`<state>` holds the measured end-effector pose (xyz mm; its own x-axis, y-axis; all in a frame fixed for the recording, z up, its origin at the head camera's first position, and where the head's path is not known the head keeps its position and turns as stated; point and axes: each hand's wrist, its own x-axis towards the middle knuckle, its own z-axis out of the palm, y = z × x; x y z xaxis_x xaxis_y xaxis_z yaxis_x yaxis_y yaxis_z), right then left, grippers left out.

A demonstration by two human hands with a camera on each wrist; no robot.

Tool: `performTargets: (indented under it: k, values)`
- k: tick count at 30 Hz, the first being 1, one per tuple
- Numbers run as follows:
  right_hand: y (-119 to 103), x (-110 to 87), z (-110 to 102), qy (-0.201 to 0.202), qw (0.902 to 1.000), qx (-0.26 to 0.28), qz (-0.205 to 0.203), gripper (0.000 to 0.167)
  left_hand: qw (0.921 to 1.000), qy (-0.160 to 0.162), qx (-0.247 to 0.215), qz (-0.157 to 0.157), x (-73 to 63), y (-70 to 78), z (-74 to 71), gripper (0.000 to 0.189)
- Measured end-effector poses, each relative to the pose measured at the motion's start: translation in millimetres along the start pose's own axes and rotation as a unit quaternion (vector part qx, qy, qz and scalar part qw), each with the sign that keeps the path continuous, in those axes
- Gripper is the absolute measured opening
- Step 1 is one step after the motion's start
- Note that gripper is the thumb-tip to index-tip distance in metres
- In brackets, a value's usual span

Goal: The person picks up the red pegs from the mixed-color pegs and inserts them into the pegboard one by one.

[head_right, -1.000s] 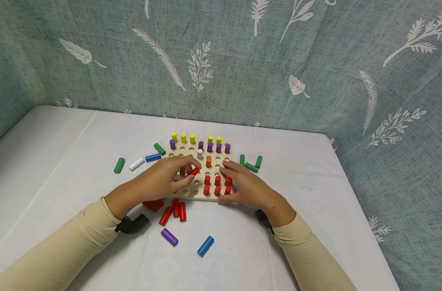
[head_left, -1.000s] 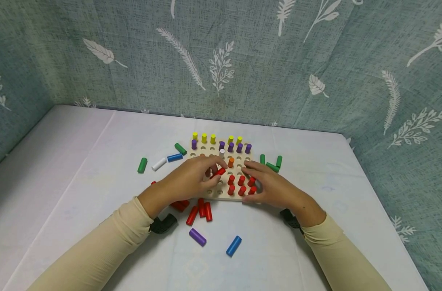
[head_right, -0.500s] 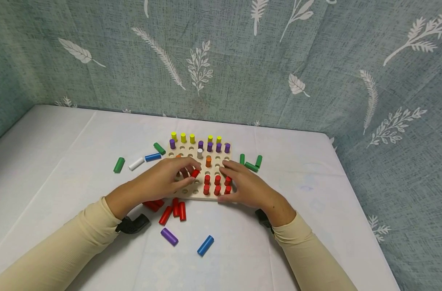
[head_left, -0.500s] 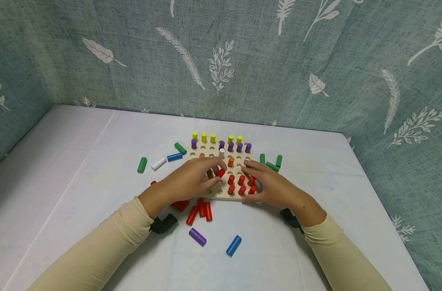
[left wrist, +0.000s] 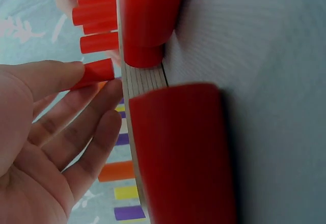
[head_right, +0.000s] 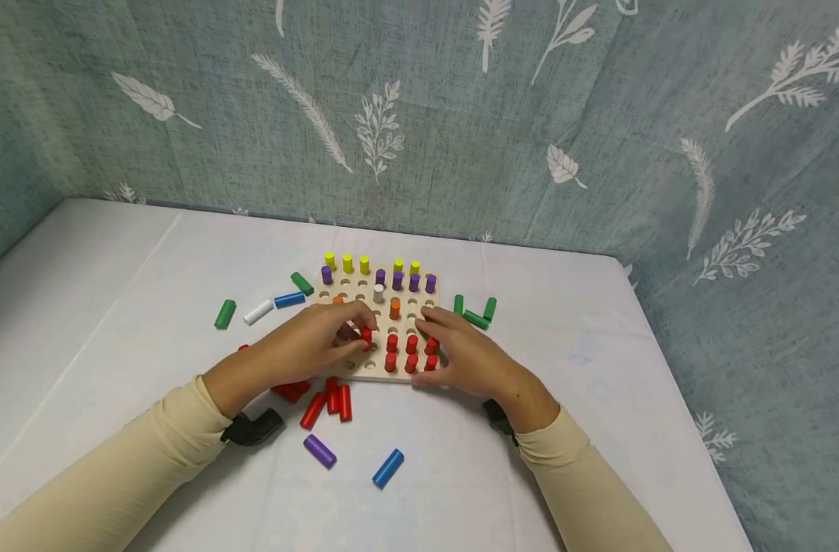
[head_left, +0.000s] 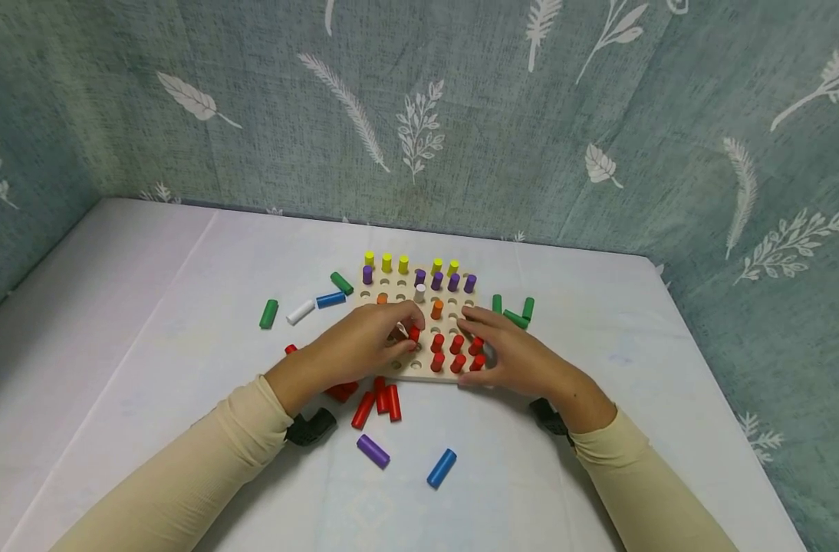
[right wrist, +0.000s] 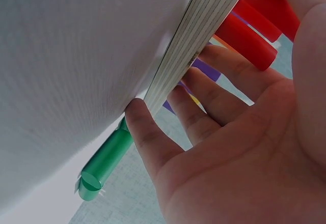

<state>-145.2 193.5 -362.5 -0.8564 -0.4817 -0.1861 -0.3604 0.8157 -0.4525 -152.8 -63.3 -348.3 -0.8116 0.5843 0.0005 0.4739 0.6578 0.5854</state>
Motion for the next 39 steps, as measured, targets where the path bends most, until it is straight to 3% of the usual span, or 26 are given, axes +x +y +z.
performTargets:
  k: [39]
  values:
    - [1.6, -0.6, 1.5, -0.005, 0.9999, -0.007, 0.006, 0.090, 0.9988, 0.026, 0.036, 0.021, -2.8, 0.9, 7.6, 0.027]
